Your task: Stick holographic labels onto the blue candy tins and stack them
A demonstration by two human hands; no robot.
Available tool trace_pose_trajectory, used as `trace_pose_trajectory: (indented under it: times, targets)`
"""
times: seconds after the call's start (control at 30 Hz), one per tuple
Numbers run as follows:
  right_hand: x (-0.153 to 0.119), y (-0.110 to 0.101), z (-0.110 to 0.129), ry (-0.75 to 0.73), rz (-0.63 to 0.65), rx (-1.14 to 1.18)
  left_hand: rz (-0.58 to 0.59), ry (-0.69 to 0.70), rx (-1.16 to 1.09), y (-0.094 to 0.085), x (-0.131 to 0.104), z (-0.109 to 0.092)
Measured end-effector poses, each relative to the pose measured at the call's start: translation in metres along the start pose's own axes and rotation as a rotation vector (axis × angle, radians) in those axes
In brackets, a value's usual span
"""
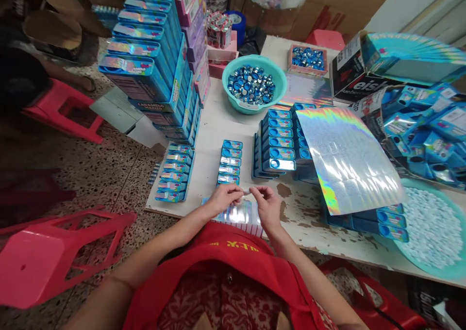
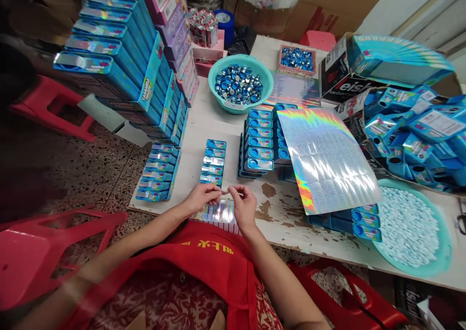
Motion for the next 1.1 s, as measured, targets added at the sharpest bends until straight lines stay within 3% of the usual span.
trace_pose_trajectory:
  times: [0.2,0.37,0.5,0.63,0.77,0.9,1.0,1.1]
  targets:
    - [0.052,0.055,0.002,-0.071,-0.072,0.02,-0.158,0.116,0.332,-0.078,0.006,-0.034]
    - [0.09,0.068,0.018,-0.128,-0.184,-0.12,-0.213,0.164,0.556,-0.11,0.031,-0.066]
    - [0.11,0.065,0.016,-0.07,-0.258,-0.184,-0.247,0.089,0.753,-0.116,0.048,-0.077]
    - [0.123,0.068,0.004,-0.042,-0.272,-0.203,-0.266,0.032,0.846,-0.119,0.059,-0.074]
    - [0.13,0.071,-0.005,-0.086,-0.298,-0.265,-0.287,0.014,0.803,-0.123,0.068,-0.062]
    - [0.129,0.067,-0.012,-0.078,-0.392,-0.295,-0.389,-0.075,0.675,-0.125,0.069,-0.041]
    - [0.13,0.064,-0.016,-0.007,-0.355,-0.243,-0.491,-0.164,0.709,-0.121,0.062,-0.025]
    - [0.138,0.066,-0.014,0.026,-0.264,-0.247,-0.472,-0.033,0.76,-0.112,0.056,-0.023]
Point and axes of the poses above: each hand's wrist, its own x-axis towards the middle knuckle, its own y-axis out of the palm, z = x × y, the point moved 5 cm from there along x, towards the middle knuckle, and after that the axes turned 13 degrees about z, right-handed, at the moved point
